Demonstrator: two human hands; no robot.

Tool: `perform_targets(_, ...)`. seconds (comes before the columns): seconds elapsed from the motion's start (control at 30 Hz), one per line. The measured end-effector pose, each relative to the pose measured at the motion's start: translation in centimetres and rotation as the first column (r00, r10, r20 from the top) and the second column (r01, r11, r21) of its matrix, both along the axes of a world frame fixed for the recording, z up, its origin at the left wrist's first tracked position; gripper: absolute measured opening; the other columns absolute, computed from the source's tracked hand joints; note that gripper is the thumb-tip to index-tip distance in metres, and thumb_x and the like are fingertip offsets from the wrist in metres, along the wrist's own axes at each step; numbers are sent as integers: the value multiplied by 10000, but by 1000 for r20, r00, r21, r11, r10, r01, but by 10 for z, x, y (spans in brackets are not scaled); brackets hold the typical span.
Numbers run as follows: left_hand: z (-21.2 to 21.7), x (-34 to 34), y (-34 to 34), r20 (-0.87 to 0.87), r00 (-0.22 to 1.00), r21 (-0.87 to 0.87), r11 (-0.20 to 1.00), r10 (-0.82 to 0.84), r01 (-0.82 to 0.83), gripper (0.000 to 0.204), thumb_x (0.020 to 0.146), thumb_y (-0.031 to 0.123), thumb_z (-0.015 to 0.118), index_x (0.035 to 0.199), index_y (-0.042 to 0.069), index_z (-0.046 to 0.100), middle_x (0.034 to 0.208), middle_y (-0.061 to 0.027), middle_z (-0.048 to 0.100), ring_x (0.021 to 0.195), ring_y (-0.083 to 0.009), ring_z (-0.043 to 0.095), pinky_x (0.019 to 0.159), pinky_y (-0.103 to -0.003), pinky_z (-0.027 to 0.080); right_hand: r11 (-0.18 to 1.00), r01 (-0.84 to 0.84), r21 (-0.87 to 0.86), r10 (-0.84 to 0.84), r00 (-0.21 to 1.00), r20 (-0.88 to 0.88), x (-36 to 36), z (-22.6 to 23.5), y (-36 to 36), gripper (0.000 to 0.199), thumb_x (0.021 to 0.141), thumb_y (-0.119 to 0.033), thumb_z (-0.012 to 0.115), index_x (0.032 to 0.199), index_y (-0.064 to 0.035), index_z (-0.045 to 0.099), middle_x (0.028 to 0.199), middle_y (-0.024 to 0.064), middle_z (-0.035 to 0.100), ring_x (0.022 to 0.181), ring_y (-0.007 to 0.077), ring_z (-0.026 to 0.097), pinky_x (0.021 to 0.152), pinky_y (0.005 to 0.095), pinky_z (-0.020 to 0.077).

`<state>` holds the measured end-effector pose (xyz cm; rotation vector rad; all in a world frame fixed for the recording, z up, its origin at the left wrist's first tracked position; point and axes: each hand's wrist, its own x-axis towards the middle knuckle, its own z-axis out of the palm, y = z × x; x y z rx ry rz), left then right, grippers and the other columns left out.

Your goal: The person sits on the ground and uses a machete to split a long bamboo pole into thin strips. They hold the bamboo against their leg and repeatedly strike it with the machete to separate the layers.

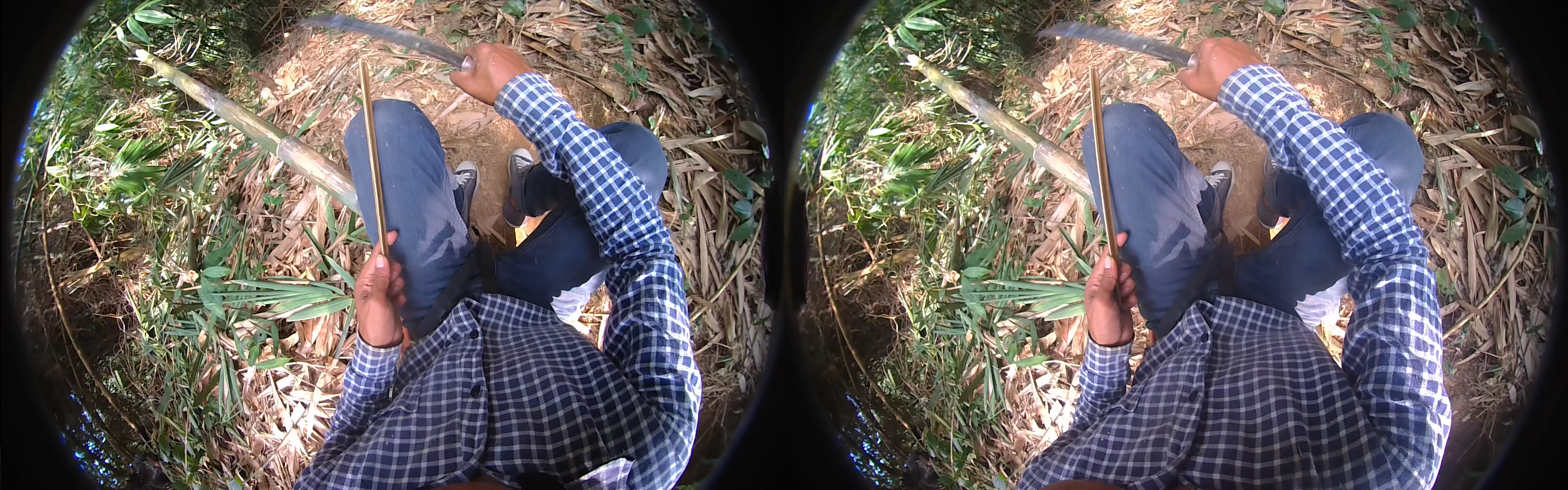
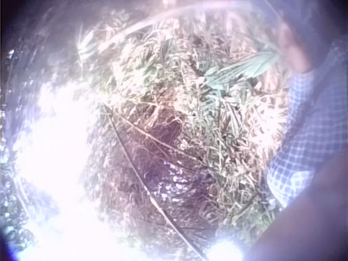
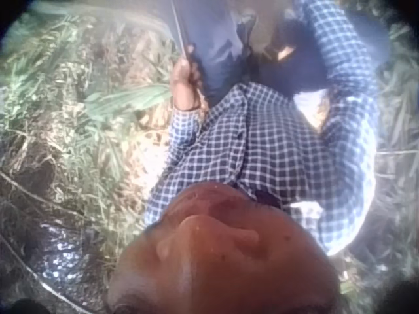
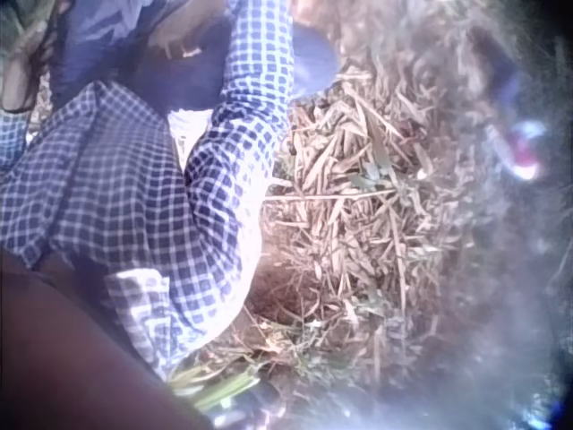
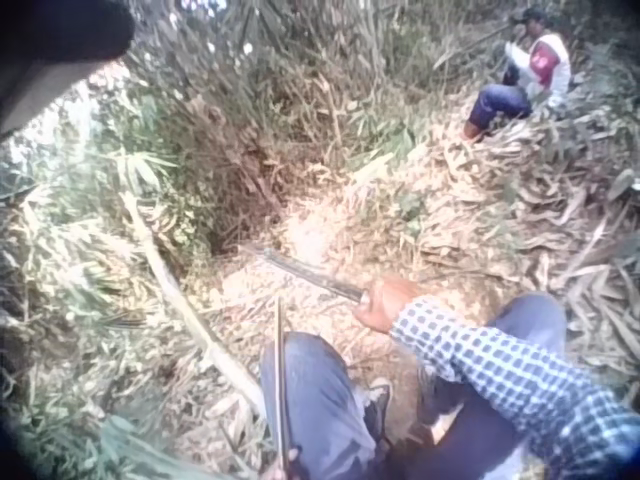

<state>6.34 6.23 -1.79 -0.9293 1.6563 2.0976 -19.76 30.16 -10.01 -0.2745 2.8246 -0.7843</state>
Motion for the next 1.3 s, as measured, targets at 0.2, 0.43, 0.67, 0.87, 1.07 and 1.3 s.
perform_targets(0.2, -8, -16, -11, -92, 996, 33, 999, -1, 4, 362, 1047, 313, 424, 1233, 18, 521, 668, 4, 455, 450, -39, 372, 389, -180, 306, 980, -92, -175, 106, 992, 72, 71, 38, -5, 315, 769, -242, 671, 949, 16, 692, 626, 172, 641, 527, 282, 634, 543, 412, 531)
perform_targets(0.43, -6, -26, -3, -18, 990, 167, 977, 139, -134, 247, 1050, 253, 413, 1049, 31, 521, 621, 10, 414, 419, -47, 324, 360, -181, 271, 877, -397, -270, 415, 910, 11, 149, 31, -8, 244, 716, -273, 705, 850, -84, 628, 671, 123, 655, 661, 360, 662, 596, 487, 509)
perform_targets(0.67, 5, -17, 1, -67, 993, 304, 950, 97, -73, 250, 1064, 236, 372, 1015, 34, 510, 575, 45, 349, 392, -30, 251, 331, -183, 224, 953, -228, -198, 236, 972, 14, 126, 30, -6, 241, 718, -271, 711, 831, -64, 664, 626, 136, 627, 619, 359, 646, 582, 468, 503)
perform_targets(0.87, 10, -7, -4, 16, 995, 278, 955, 100, -100, 253, 1061, 251, 384, 1011, 42, 517, 561, 57, 338, 385, -29, 231, 332, -181, 215, 917, -351, -190, 356, 934, -10, 124, 27, 1, 235, 706, -235, 712, 858, -57, 684, 584, 136, 620, 565, 334, 644, 549, 461, 496)
perform_targets(1.07, 10, -2, -8, 32, 995, 255, 961, 98, -103, 257, 1062, 251, 380, 1014, 44, 526, 552, 61, 329, 378, -30, 210, 335, -183, 212, 913, -373, -162, 367, 928, -70, 116, 38, -1, 251, 689, -244, 711, 820, -37, 659, 566, 146, 610, 536, 337, 631, 536, 446, 503)
perform_targets(1.3, 12, 4, -9, 30, 997, 250, 966, 65, -71, 274, 1065, 275, 374, 1002, 60, 531, 542, 54, 327, 377, -35, 206, 338, -195, 205, 984, -168, -62, 162, 982, -94, 89, 28, 1, 236, 710, -245, 692, 825, -40, 667, 569, 165, 614, 542, 327, 640, 544, 441, 514)
